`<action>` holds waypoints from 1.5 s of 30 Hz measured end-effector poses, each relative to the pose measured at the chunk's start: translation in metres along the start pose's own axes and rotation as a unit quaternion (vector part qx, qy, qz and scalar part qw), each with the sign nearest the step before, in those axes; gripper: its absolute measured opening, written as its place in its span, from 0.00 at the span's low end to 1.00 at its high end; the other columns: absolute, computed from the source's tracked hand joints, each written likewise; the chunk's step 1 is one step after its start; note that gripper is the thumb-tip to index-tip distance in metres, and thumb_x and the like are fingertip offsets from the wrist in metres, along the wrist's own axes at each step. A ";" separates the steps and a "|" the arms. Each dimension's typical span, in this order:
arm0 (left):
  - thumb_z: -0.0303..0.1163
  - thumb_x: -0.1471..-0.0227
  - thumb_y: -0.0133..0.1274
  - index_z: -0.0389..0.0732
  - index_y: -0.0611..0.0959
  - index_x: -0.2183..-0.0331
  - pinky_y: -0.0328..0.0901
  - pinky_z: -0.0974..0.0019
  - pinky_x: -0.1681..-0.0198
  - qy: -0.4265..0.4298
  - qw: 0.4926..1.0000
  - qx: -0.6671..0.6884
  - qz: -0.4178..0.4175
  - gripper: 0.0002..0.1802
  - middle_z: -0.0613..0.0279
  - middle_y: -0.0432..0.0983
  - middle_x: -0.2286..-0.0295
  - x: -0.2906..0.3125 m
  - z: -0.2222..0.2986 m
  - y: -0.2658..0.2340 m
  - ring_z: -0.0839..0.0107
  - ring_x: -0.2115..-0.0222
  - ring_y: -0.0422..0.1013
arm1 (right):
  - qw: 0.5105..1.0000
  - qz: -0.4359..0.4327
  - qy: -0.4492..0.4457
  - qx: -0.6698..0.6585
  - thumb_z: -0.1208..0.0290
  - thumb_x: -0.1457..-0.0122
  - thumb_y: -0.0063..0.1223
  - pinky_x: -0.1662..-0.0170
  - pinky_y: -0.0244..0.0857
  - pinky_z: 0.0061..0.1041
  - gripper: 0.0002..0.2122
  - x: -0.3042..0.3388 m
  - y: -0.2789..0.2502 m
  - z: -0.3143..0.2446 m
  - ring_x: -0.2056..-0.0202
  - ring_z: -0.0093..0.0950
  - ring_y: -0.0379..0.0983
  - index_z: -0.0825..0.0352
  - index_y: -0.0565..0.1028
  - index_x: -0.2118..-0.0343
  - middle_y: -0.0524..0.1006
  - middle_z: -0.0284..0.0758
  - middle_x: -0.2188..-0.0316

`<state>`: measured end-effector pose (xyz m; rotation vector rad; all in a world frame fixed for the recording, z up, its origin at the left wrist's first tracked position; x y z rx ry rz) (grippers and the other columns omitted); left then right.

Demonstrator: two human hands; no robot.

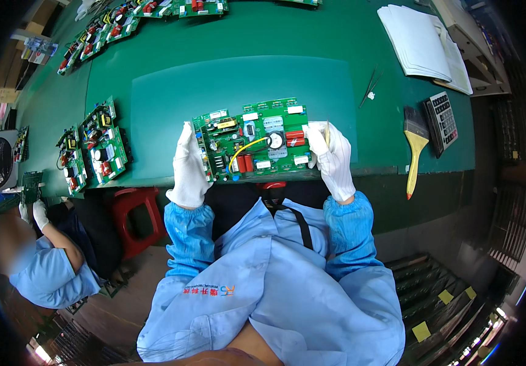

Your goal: Inspecting and cleaning components on a printed circuit board at an assembly station.

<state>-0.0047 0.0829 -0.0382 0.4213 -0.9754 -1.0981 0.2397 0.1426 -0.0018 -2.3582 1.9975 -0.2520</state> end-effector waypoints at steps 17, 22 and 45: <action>0.51 0.38 0.42 0.41 0.70 0.46 0.68 0.65 0.51 -0.010 1.000 0.003 -0.028 0.28 0.64 0.71 0.52 0.000 -0.002 -0.001 0.72 0.54 0.71 | 1.000 0.018 0.008 0.007 0.58 0.39 0.51 0.84 0.48 0.16 0.17 -0.001 -0.002 0.008 0.87 0.14 0.58 0.72 0.74 0.61 0.66 0.26 0.85; 0.52 0.38 0.42 0.41 0.71 0.47 0.68 0.66 0.52 -0.007 1.000 0.003 -0.021 0.27 0.64 0.72 0.52 0.000 -0.001 -0.002 0.72 0.54 0.71 | 1.000 0.018 0.010 -0.001 0.58 0.39 0.51 0.84 0.48 0.16 0.18 0.000 -0.003 0.011 0.87 0.14 0.58 0.72 0.74 0.61 0.66 0.26 0.86; 0.50 0.37 0.40 0.39 0.68 0.45 0.66 0.63 0.49 0.003 0.999 -0.034 -0.018 0.29 0.59 0.71 0.51 -0.001 -0.002 0.003 0.68 0.53 0.71 | 1.000 0.019 0.014 0.004 0.58 0.39 0.51 0.83 0.50 0.16 0.17 0.000 -0.001 0.006 0.86 0.14 0.59 0.71 0.74 0.62 0.68 0.27 0.82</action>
Point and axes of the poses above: each hand's wrist, its own x-axis away from the middle knuckle, its own y-axis out of the palm, z = x × y, the point moved 9 cm from there along -x, towards the middle knuckle
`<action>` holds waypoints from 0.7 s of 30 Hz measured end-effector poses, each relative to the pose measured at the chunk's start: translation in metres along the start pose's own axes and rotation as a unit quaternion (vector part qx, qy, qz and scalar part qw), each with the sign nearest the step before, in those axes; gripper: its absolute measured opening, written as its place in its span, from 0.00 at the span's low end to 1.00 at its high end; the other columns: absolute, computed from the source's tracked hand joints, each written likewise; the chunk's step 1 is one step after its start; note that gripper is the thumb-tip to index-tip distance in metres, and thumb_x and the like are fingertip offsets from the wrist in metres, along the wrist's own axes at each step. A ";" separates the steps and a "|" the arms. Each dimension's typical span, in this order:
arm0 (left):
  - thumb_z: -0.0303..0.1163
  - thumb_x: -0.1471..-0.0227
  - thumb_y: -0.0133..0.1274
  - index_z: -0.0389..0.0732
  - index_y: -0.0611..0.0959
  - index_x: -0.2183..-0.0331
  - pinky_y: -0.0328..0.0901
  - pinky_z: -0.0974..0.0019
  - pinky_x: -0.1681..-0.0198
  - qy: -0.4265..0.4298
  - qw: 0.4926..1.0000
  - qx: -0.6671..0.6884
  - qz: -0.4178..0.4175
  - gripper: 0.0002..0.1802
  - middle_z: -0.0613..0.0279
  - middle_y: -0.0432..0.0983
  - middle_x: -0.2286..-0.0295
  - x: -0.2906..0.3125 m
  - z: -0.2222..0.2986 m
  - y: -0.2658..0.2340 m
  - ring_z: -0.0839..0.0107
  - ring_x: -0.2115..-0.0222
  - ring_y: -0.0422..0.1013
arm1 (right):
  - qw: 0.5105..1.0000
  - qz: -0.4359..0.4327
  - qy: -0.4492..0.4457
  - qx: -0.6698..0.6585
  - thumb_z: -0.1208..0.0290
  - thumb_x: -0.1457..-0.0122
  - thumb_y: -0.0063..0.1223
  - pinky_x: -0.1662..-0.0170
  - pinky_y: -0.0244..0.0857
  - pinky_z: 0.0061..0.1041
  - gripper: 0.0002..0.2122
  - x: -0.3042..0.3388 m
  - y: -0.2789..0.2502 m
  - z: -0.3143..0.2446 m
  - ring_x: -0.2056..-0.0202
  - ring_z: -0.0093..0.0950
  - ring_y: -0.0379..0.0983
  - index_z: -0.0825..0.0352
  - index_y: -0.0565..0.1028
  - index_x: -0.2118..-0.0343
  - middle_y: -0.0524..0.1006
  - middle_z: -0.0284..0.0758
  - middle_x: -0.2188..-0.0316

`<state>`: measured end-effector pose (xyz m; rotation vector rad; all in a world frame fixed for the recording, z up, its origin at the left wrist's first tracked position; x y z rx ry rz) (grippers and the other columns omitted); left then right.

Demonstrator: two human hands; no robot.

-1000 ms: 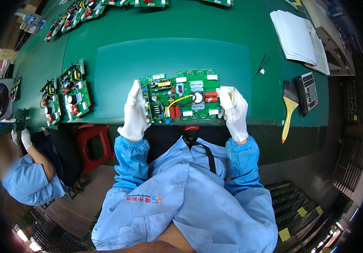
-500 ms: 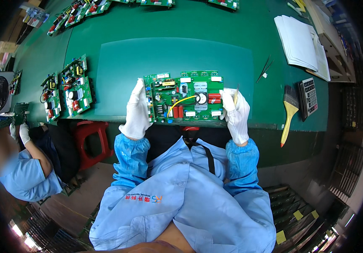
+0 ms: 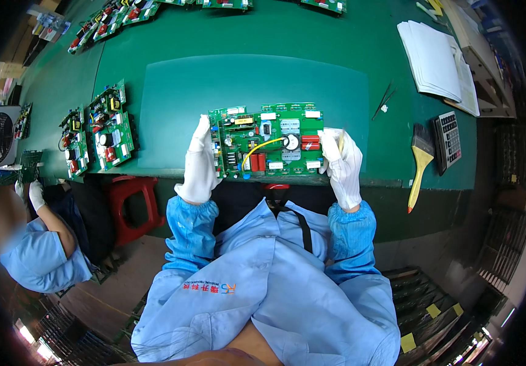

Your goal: Inspecting and cleaning components on a printed circuit board at an assembly station.

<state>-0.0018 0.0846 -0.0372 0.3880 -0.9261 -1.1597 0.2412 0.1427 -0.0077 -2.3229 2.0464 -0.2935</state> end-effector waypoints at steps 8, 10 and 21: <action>0.34 0.39 0.43 0.35 0.64 0.42 0.50 0.60 0.38 0.415 0.746 -0.491 0.172 0.26 0.50 0.57 0.42 0.033 0.056 0.019 0.59 0.42 0.57 | 0.997 0.007 -0.002 0.080 0.63 0.38 0.50 0.82 0.58 0.21 0.13 -0.009 0.006 -0.005 0.85 0.18 0.63 0.71 0.73 0.67 0.69 0.32 0.77; 0.27 0.43 0.48 0.35 0.70 0.46 0.53 0.55 0.40 0.448 0.665 -0.570 0.178 0.23 0.49 0.57 0.42 0.049 0.067 0.037 0.55 0.43 0.59 | 0.997 -0.006 -0.006 0.073 0.66 0.38 0.50 0.83 0.58 0.21 0.11 -0.008 0.010 -0.010 0.84 0.20 0.64 0.72 0.73 0.66 0.70 0.35 0.76; 0.27 0.59 0.63 0.42 0.82 0.63 0.53 0.44 0.41 0.449 0.483 -0.752 0.013 0.15 0.52 0.65 0.45 0.046 0.032 0.117 0.43 0.43 0.58 | 0.997 -0.022 -0.013 0.068 0.67 0.38 0.50 0.84 0.59 0.22 0.10 -0.008 0.009 -0.009 0.84 0.22 0.67 0.71 0.74 0.65 0.72 0.35 0.76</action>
Point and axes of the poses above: each hand's wrist, its own x-axis away from the middle knuckle, its own y-axis out of the palm, z = x × y, the point moved 9 cm from there along -x, towards the middle knuckle
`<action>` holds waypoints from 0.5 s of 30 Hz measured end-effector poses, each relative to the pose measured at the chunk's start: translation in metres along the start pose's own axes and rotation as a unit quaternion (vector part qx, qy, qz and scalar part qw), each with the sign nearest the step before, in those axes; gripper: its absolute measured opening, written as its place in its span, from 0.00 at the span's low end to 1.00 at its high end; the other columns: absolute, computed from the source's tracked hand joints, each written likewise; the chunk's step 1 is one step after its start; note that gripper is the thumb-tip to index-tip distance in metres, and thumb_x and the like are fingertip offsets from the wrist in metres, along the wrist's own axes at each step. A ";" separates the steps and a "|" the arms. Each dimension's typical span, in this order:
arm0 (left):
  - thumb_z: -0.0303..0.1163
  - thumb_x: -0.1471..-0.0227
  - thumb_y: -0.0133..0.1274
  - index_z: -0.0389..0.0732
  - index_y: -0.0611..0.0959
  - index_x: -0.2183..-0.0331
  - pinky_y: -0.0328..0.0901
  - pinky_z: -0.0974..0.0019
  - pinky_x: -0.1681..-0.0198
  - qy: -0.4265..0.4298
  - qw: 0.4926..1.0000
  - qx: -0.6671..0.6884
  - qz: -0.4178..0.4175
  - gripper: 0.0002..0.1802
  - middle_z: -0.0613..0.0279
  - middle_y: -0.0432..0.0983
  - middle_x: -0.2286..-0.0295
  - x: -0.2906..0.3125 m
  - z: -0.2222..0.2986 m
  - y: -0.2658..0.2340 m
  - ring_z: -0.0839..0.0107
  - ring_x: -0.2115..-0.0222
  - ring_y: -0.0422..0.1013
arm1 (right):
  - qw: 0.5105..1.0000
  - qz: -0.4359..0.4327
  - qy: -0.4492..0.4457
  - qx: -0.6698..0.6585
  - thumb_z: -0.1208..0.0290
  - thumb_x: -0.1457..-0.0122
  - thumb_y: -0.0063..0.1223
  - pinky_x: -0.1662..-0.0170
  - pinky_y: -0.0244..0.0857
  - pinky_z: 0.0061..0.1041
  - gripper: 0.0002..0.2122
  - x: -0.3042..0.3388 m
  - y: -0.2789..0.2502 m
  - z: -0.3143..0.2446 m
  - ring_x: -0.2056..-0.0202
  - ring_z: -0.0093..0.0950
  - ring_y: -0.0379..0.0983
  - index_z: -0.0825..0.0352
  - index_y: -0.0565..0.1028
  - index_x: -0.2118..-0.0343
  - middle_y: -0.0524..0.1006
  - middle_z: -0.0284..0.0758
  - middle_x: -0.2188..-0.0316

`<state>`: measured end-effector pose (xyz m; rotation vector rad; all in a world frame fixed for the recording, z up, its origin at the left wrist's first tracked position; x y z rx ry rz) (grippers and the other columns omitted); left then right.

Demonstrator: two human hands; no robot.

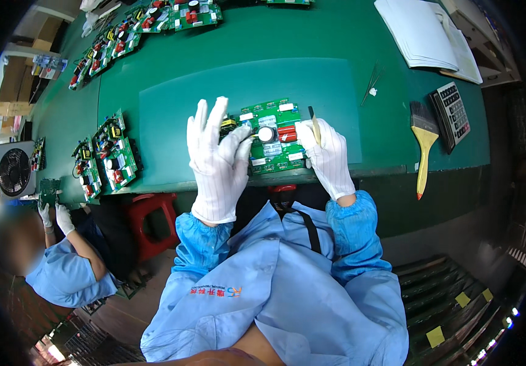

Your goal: Inspecting and cleaning components on a printed circuit board at an assembly station.

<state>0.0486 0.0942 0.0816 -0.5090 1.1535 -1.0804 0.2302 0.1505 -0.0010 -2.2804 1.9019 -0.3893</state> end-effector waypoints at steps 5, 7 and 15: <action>0.25 0.59 0.64 0.40 0.81 0.68 0.58 0.50 0.42 -0.043 0.995 0.090 -0.015 0.12 0.53 0.68 0.47 0.002 -0.013 -0.003 0.47 0.43 0.59 | 0.991 0.007 -0.106 0.082 0.68 0.39 0.51 0.76 0.64 0.28 0.10 0.001 -0.003 -0.005 0.79 0.32 0.71 0.71 0.75 0.65 0.73 0.38 0.76; 0.25 0.58 0.63 0.39 0.81 0.68 0.58 0.51 0.42 -0.046 0.992 0.114 -0.027 0.11 0.51 0.69 0.48 0.002 -0.016 -0.005 0.48 0.43 0.60 | 0.997 -0.001 -0.062 0.056 0.68 0.39 0.51 0.71 0.65 0.32 0.09 0.001 -0.003 -0.003 0.75 0.37 0.72 0.71 0.75 0.65 0.73 0.40 0.73; 0.22 0.47 0.54 0.35 0.78 0.65 0.61 0.56 0.45 -0.273 0.865 0.416 0.065 0.05 0.48 0.70 0.49 0.026 -0.069 -0.011 0.56 0.45 0.65 | 0.993 0.003 -0.107 0.044 0.62 0.38 0.50 0.84 0.58 0.20 0.14 0.000 -0.002 -0.001 0.81 0.18 0.66 0.72 0.75 0.64 0.72 0.32 0.75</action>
Point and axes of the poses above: each hand's wrist, its own x-axis away from the middle knuckle, its own y-axis out of the palm, z = x × y, the point moved 9 cm from there along -x, towards the middle knuckle
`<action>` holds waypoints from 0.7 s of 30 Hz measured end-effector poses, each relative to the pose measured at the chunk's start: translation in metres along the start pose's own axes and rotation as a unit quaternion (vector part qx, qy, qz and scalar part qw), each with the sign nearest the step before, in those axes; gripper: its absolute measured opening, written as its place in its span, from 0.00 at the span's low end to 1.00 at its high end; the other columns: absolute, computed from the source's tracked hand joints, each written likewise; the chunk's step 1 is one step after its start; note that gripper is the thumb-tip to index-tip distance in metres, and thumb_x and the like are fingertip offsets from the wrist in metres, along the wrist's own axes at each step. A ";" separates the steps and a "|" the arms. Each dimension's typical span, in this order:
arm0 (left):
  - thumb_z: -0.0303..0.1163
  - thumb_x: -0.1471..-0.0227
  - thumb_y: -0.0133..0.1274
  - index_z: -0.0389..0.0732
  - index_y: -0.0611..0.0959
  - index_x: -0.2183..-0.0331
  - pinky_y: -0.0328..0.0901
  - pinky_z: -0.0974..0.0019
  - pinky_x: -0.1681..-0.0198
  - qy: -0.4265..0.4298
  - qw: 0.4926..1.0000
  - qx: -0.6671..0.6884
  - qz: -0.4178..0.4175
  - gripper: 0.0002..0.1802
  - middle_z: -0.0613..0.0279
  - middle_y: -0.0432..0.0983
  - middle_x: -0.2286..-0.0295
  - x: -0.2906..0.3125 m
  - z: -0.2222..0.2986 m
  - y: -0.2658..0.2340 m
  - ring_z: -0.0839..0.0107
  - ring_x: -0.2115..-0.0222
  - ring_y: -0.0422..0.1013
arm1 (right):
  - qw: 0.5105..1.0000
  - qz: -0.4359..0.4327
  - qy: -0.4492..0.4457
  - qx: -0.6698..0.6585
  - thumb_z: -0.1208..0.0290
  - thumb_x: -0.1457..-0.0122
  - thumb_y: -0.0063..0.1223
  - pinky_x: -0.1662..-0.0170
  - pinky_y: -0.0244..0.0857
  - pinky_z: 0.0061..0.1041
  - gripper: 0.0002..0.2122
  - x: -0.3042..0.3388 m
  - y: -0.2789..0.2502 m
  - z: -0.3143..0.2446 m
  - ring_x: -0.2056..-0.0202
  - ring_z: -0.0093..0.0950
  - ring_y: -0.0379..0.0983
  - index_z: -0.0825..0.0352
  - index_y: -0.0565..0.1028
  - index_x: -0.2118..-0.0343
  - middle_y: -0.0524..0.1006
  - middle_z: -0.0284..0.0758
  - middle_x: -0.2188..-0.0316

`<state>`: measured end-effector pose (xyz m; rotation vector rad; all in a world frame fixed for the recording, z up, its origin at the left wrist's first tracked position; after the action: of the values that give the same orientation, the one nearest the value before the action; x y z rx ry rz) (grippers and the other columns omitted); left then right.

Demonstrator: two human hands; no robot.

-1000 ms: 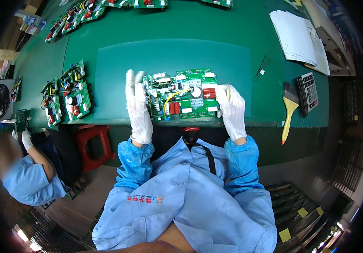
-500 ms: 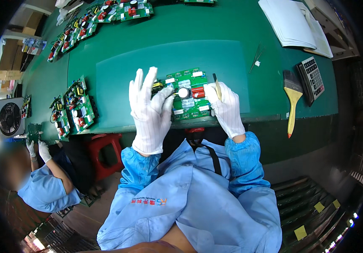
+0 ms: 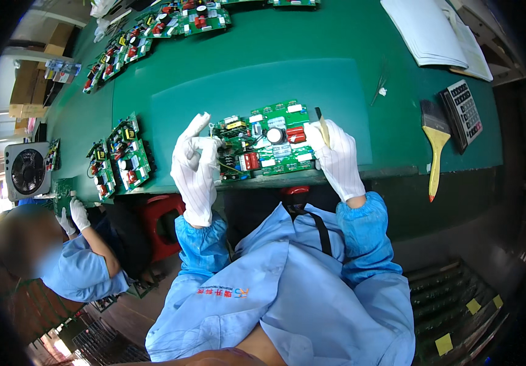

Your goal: Inspecting and cleaning components on a printed circuit board at an assembly station.

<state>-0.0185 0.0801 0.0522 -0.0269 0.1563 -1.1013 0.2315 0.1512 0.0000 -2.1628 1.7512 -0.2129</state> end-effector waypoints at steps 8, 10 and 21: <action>0.24 0.47 0.52 0.35 0.77 0.68 0.53 0.54 0.40 0.045 0.998 0.016 -0.040 0.03 0.46 0.66 0.46 0.009 0.003 -0.004 0.55 0.41 0.58 | 0.992 0.002 0.102 -0.068 0.65 0.38 0.50 0.84 0.56 0.22 0.11 0.000 0.001 0.003 0.87 0.19 0.62 0.71 0.74 0.67 0.69 0.33 0.79; 0.28 0.45 0.50 0.32 0.70 0.55 0.58 0.64 0.48 0.033 0.997 0.042 -0.046 0.17 0.52 0.69 0.49 0.010 0.000 -0.007 0.68 0.54 0.63 | 0.992 0.004 0.104 -0.064 0.64 0.38 0.50 0.83 0.55 0.23 0.12 0.000 0.002 -0.001 0.87 0.18 0.61 0.70 0.73 0.68 0.68 0.31 0.80; 0.37 0.44 0.49 0.30 0.80 0.71 0.59 0.67 0.52 -0.053 0.983 0.155 -0.079 0.17 0.39 0.63 0.44 0.012 -0.035 -0.018 0.68 0.53 0.66 | 0.990 0.017 0.122 -0.067 0.64 0.37 0.49 0.83 0.55 0.20 0.12 0.004 0.001 -0.005 0.85 0.16 0.61 0.70 0.74 0.68 0.69 0.30 0.79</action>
<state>-0.0339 0.0631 0.0176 0.1826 -0.1158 -1.2698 0.2294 0.1464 0.0040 -2.2788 1.9860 -0.3755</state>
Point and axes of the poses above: each hand's wrist, its own x-axis away from the middle knuckle, its own y-axis out of the palm, z = x × y, the point moved 9 cm from there along -x, towards the middle knuckle
